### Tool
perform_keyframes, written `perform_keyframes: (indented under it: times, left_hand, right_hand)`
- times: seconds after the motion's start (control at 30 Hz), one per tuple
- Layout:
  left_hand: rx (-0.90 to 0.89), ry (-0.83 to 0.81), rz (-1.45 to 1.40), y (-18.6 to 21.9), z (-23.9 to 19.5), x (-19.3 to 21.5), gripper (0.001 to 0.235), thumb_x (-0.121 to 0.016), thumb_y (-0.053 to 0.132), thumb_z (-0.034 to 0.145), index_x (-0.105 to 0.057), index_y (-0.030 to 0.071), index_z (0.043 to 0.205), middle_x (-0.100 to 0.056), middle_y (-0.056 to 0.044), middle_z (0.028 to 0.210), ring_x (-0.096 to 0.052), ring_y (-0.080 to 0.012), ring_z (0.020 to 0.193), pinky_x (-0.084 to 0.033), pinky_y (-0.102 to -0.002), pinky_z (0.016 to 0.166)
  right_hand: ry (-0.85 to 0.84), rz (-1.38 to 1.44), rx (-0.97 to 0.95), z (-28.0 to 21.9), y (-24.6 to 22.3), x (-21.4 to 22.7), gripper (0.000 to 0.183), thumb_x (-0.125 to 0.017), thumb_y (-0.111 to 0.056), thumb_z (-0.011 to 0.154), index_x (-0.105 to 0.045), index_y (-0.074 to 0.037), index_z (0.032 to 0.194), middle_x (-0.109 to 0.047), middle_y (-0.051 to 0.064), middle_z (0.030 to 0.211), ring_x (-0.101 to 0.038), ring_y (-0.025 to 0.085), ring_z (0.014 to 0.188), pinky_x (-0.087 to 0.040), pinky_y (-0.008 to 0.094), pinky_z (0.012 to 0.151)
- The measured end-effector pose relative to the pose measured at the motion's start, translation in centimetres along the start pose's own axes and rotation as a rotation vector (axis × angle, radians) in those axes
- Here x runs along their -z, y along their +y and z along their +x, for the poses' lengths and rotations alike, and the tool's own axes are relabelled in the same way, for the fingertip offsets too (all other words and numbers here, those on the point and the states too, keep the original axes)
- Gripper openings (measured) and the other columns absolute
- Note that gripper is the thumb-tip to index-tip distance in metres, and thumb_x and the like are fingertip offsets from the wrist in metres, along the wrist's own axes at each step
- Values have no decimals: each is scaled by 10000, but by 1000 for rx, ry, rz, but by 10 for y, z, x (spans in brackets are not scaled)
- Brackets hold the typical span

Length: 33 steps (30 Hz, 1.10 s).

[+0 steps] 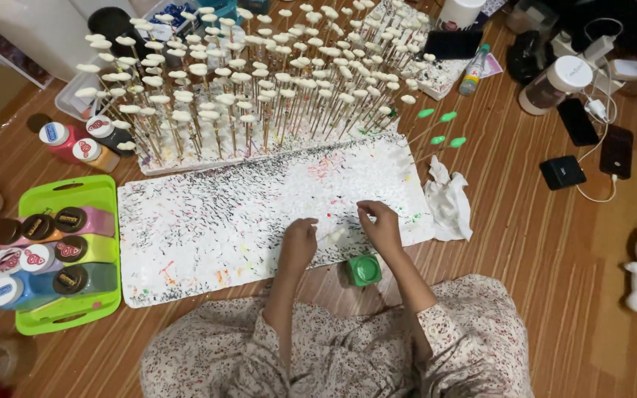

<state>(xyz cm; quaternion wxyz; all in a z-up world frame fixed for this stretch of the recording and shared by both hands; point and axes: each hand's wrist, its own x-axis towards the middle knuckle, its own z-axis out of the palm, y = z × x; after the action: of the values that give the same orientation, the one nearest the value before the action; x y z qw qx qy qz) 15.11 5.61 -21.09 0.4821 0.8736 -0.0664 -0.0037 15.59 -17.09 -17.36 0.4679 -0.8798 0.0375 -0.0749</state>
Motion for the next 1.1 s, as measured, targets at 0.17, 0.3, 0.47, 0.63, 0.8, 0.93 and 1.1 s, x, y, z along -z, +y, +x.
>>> perform_keyframes:
  times: [0.17,0.3,0.47,0.63,0.8,0.93,1.1]
  left_hand:
    - [36,264,80,8,56,36,188,-615,59,945,-762,53,1062,-715,-144,866,-717,-336,850,-573,-430,784]
    - [75,422,86,-21,113,38,210,-614,49,922,-784,47,1046,-757,-145,902,-734,-334,884,-582,-433,812]
    - [117,487,181,-52,173,29,248,-581,71,954,-737,-5,1132,-736,-224,949,-732,-404,912,-599,-499,801]
    - [206,466,294,-77,211,15,313,-615,127,959,-664,-15,1235,-711,-233,970,-733,-424,937,-605,-537,784]
    - [96,579,620,-101,232,-4,84,-626,98,907,-645,58,979,-676,-125,822,-745,-324,713,-601,-380,580]
    - [85,608,725,-110,231,-16,120,-663,115,899,-597,87,995,-646,-68,845,-739,-264,677,-601,-358,538]
    - [67,699,835,-110,228,-17,68,-595,152,951,-556,123,998,-575,-11,867,-730,-204,637,-597,-293,522]
  right_hand:
    - [-10,81,31,46,-16,-20,181,-711,-137,949,-780,-84,1107,-749,152,993,-738,348,972,-592,430,877]
    - [-45,126,79,89,-28,-48,175,-722,-122,945,-774,-53,1097,-746,182,966,-736,379,958,-596,439,861]
    - [-142,112,115,138,-34,-81,196,-715,-142,948,-769,-47,1111,-744,197,979,-732,387,964,-602,431,849]
    - [-198,134,106,174,-25,-114,212,-717,-129,944,-765,-10,1113,-745,217,970,-738,393,944,-609,431,801]
    - [-316,12,84,194,5,-148,264,-709,-147,914,-763,-84,1165,-756,178,1039,-739,361,992,-608,422,847]
    - [-340,-17,82,192,1,-147,297,-686,-147,924,-739,-57,1202,-746,203,1059,-732,393,998,-601,458,848]
    - [-354,-164,151,195,3,-150,402,-705,-222,919,-692,-95,1300,-713,207,1124,-708,402,1059,-576,501,925]
